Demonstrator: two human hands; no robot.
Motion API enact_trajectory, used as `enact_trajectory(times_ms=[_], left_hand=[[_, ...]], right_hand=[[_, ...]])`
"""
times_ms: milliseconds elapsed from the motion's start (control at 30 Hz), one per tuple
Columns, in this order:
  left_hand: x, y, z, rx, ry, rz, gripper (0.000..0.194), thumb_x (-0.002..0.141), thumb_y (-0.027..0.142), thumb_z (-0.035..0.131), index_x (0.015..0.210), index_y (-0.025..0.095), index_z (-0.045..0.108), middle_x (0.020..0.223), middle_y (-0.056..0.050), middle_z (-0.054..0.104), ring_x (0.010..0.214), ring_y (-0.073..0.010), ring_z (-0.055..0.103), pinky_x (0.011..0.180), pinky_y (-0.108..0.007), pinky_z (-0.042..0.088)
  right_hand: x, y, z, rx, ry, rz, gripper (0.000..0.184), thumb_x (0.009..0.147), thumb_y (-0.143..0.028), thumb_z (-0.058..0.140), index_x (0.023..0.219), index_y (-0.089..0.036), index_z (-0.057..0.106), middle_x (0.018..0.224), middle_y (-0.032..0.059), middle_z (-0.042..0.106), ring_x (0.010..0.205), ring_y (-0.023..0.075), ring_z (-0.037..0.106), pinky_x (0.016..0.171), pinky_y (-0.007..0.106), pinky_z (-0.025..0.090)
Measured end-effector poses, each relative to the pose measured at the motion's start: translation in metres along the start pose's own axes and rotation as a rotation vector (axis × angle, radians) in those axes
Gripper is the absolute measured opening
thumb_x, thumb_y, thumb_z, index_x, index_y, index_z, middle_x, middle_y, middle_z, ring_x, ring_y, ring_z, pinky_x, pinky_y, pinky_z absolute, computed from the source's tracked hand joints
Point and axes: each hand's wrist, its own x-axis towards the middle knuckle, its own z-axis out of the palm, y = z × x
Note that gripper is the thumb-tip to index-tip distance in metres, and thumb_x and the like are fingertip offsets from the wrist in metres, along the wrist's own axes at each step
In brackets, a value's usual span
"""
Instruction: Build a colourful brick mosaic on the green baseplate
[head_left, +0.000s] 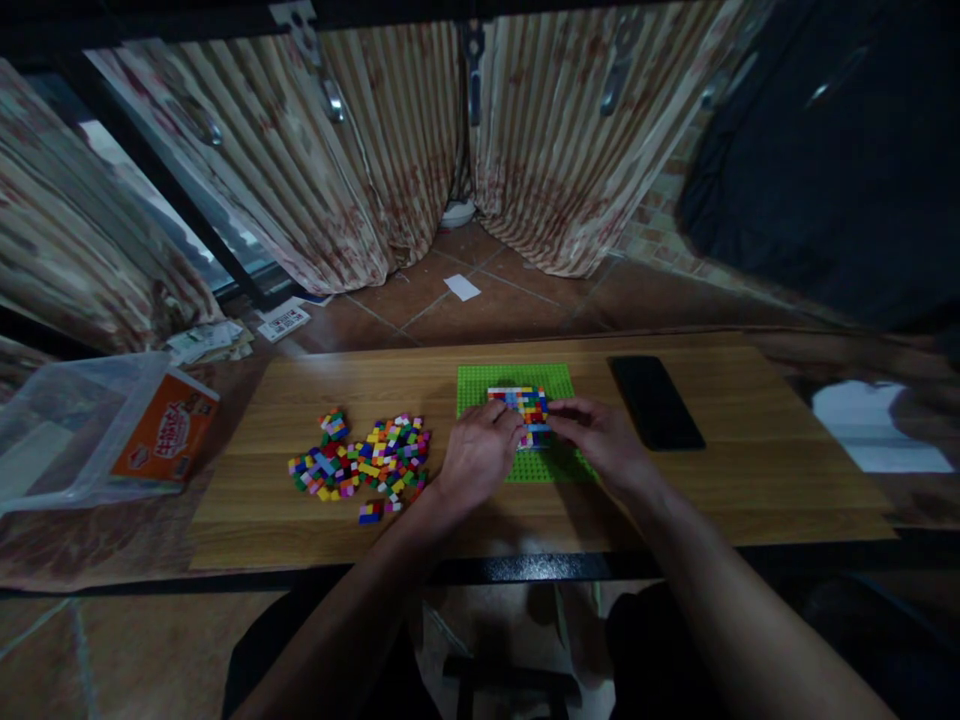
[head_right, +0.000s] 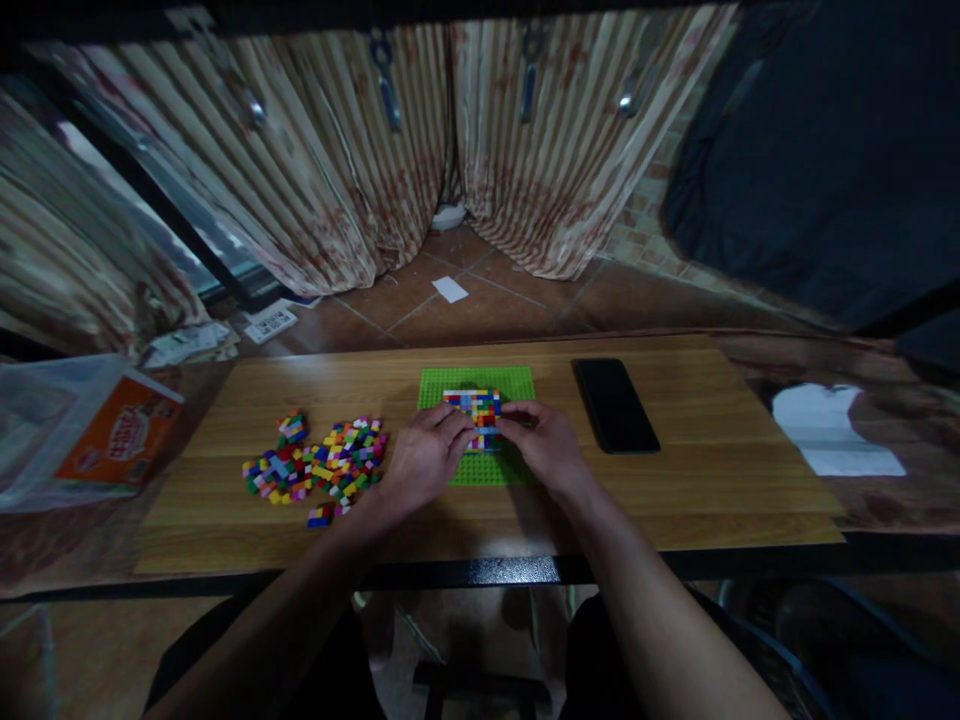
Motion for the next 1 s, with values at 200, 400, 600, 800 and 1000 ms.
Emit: enact_trajectory(times_ms=[200, 400, 600, 800, 1000], left_hand=[[0.002, 0.001, -0.003, 0.004, -0.038, -0.006, 0.02, 0.096, 0.025, 0.048, 0.093, 0.017, 0.066, 0.092, -0.004, 0.065, 0.083, -0.0176, 0.06, 0.079, -0.03, 0.048], [0.003, 0.001, -0.005, -0.027, -0.066, -0.025, 0.024, 0.097, 0.024, 0.047, 0.086, 0.018, 0.067, 0.087, -0.003, 0.065, 0.077, -0.0154, 0.058, 0.075, -0.027, 0.048], [0.002, -0.003, 0.003, -0.074, -0.048, -0.005, 0.029, 0.097, 0.022, 0.045, 0.077, 0.018, 0.067, 0.082, -0.003, 0.063, 0.079, -0.0154, 0.059, 0.077, -0.028, 0.049], [-0.005, 0.0, 0.001, -0.164, 0.004, -0.054, 0.021, 0.096, 0.026, 0.049, 0.097, 0.018, 0.068, 0.096, -0.005, 0.067, 0.089, -0.0169, 0.063, 0.082, -0.03, 0.053], [-0.023, -0.025, -0.03, -0.255, 0.193, -0.195, 0.023, 0.096, 0.026, 0.05, 0.108, 0.018, 0.067, 0.099, -0.006, 0.07, 0.08, -0.0153, 0.066, 0.077, -0.028, 0.054]], right_hand=[[0.0, -0.001, 0.001, 0.066, -0.039, 0.052, 0.033, 0.052, -0.034, 0.078, 0.08, -0.021, 0.069, 0.075, 0.0003, 0.069, 0.066, 0.0153, 0.058, 0.065, 0.032, 0.044], [-0.001, 0.0, 0.003, 0.094, -0.021, 0.081, 0.033, 0.052, -0.034, 0.08, 0.08, -0.02, 0.069, 0.074, 0.0008, 0.07, 0.066, 0.0153, 0.06, 0.064, 0.031, 0.048], [-0.001, 0.002, 0.003, 0.052, -0.014, 0.042, 0.033, 0.055, -0.034, 0.079, 0.083, -0.019, 0.069, 0.075, 0.0019, 0.07, 0.066, 0.0158, 0.062, 0.065, 0.032, 0.051], [-0.004, -0.002, 0.001, 0.043, -0.016, 0.058, 0.035, 0.055, -0.038, 0.08, 0.083, -0.018, 0.07, 0.072, 0.0019, 0.07, 0.061, 0.0145, 0.061, 0.058, 0.029, 0.048], [0.001, -0.012, -0.016, 0.081, 0.21, -0.032, 0.029, 0.059, -0.043, 0.078, 0.072, -0.018, 0.069, 0.067, 0.0012, 0.066, 0.051, 0.0106, 0.053, 0.051, 0.027, 0.045]])
